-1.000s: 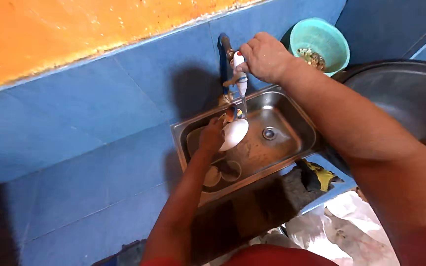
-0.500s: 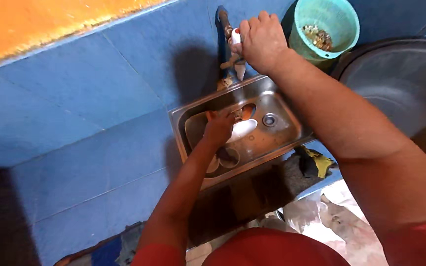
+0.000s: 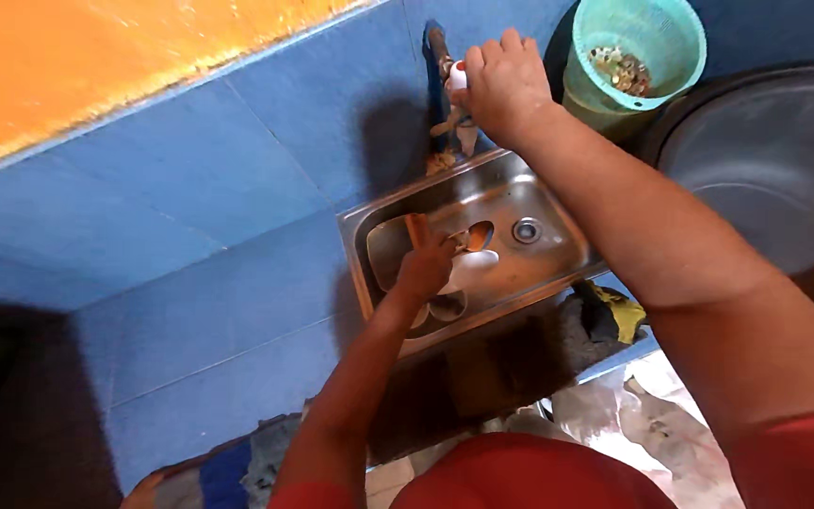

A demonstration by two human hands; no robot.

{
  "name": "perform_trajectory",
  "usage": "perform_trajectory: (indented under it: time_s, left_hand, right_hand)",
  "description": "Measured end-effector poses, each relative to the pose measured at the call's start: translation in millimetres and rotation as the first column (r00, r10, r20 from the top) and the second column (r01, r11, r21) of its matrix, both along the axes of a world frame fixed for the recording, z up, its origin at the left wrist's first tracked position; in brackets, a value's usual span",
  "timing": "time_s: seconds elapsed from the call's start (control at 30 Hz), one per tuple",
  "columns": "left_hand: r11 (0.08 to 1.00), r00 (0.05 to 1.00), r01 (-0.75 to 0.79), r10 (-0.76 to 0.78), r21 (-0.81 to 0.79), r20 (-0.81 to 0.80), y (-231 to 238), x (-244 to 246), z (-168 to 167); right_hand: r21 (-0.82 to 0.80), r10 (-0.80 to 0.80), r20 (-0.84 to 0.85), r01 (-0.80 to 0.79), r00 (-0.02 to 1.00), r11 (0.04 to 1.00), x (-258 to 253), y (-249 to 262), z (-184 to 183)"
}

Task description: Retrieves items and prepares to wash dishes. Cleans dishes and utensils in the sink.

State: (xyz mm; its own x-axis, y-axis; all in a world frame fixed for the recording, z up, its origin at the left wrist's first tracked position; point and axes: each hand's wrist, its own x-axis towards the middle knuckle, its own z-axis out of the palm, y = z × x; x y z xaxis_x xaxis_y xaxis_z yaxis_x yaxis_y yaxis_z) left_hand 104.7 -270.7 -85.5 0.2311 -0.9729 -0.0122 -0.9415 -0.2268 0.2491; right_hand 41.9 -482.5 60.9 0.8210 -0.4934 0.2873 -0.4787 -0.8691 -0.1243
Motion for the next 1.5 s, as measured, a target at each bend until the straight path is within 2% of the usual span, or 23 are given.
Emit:
perform_trajectory:
  time_s: [0.33, 0.7, 0.83, 0.9, 1.0, 1.13, 1.23, 1.33, 1.5]
  left_hand:
    - [0.989, 0.998, 0.049, -0.044, -0.142, 0.040, 5.9, 6.7, -12.1]
    - [0.996, 1.000, 0.021, -0.021, -0.081, 0.000, 2.7, -7.4, -16.6]
    - [0.997, 0.999, -0.039, 0.041, 0.065, -0.030, 3.5, -15.4, -10.9]
    - [0.992, 0.998, -0.065, 0.066, 0.108, -0.010, 4.3, -20.1, -4.1]
    - [0.999, 1.000, -0.010, 0.010, -0.054, 0.015, 11.8, -18.7, -10.9]
    - [0.991, 0.994, 0.054, -0.041, -0.121, 0.105, 16.3, -18.1, -15.9]
    - [0.996, 0.984, 0.023, -0.007, -0.091, 0.180, 18.6, -25.1, -10.8]
    - [0.989, 0.974, 0.039, -0.007, -0.140, 0.228, 23.9, -25.8, -14.6]
    - [0.992, 0.956, 0.044, -0.006, -0.121, 0.294, 29.3, -28.5, -14.9]
  right_hand:
    - [-0.005, 0.011, 0.005, -0.011, 1.000, 1.000, 0.1, -2.0, -2.0]
    - [0.033, 0.033, 0.069, -0.036, 0.997, 0.999, -2.6, -1.4, -5.5]
    - [0.099, 0.062, 0.127, -0.075, 0.990, 0.992, -4.5, -4.5, -7.8]
    - [0.092, 0.085, 0.154, -0.100, 0.984, 0.991, -2.3, -10.3, -14.9]
    - [0.047, 0.136, 0.234, -0.151, 0.963, 0.987, 3.0, -19.9, -29.2]
    - [0.071, 0.123, 0.300, -0.151, 0.946, 0.986, 5.3, -22.6, -36.1]
    - [0.097, 0.094, 0.317, -0.130, 0.944, 0.987, 6.9, -21.7, -37.9]
    - [0.124, 0.086, 0.344, -0.136, 0.935, 0.983, 8.3, -21.8, -39.0]
    - [0.092, 0.122, 0.367, -0.167, 0.922, 0.982, 9.4, -32.0, -46.5]
